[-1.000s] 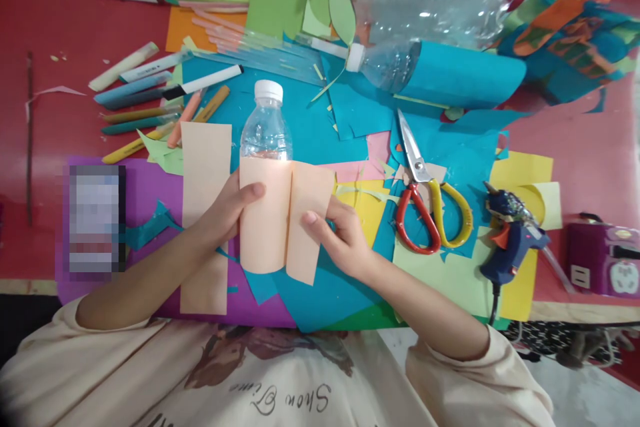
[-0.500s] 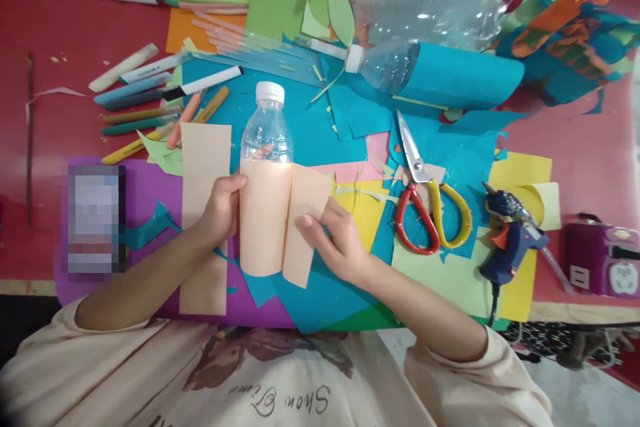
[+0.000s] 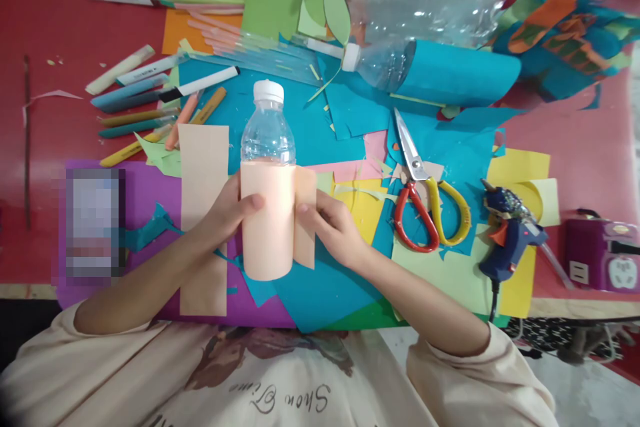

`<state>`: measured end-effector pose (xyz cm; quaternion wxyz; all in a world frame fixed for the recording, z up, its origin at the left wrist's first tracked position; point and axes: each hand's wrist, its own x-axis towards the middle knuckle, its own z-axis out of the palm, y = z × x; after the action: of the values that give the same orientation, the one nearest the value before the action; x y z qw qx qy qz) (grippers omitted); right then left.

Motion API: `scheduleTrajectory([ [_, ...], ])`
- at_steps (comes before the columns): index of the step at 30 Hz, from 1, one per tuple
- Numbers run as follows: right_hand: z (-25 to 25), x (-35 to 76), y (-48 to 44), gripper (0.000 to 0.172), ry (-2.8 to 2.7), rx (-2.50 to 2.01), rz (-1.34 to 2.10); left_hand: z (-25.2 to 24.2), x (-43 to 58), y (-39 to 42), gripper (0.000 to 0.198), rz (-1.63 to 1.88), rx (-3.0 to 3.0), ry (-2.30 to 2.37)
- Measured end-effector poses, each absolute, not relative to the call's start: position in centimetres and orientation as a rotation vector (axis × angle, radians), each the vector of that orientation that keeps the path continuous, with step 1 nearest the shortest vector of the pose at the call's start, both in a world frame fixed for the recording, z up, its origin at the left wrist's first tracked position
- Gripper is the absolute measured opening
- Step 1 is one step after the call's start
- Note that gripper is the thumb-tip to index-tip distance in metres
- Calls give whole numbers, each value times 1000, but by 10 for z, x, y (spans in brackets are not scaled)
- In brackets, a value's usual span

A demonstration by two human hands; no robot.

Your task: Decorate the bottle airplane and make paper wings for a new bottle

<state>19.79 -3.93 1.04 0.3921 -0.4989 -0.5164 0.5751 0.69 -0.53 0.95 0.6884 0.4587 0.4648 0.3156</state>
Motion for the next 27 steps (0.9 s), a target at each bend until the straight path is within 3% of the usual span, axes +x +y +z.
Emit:
scheduleTrajectory([
  [7,5,197,-38,39,-1405,-1237,1347,9,6,-6,77,664,1136,1110],
  [15,-1,199,-34,40,-1488,-1264,1251,6,0,-2,58,699,982,998],
  [27,-4,205,-26,41,-1269,-1367,1285,19,9,3,61,686,662,952],
])
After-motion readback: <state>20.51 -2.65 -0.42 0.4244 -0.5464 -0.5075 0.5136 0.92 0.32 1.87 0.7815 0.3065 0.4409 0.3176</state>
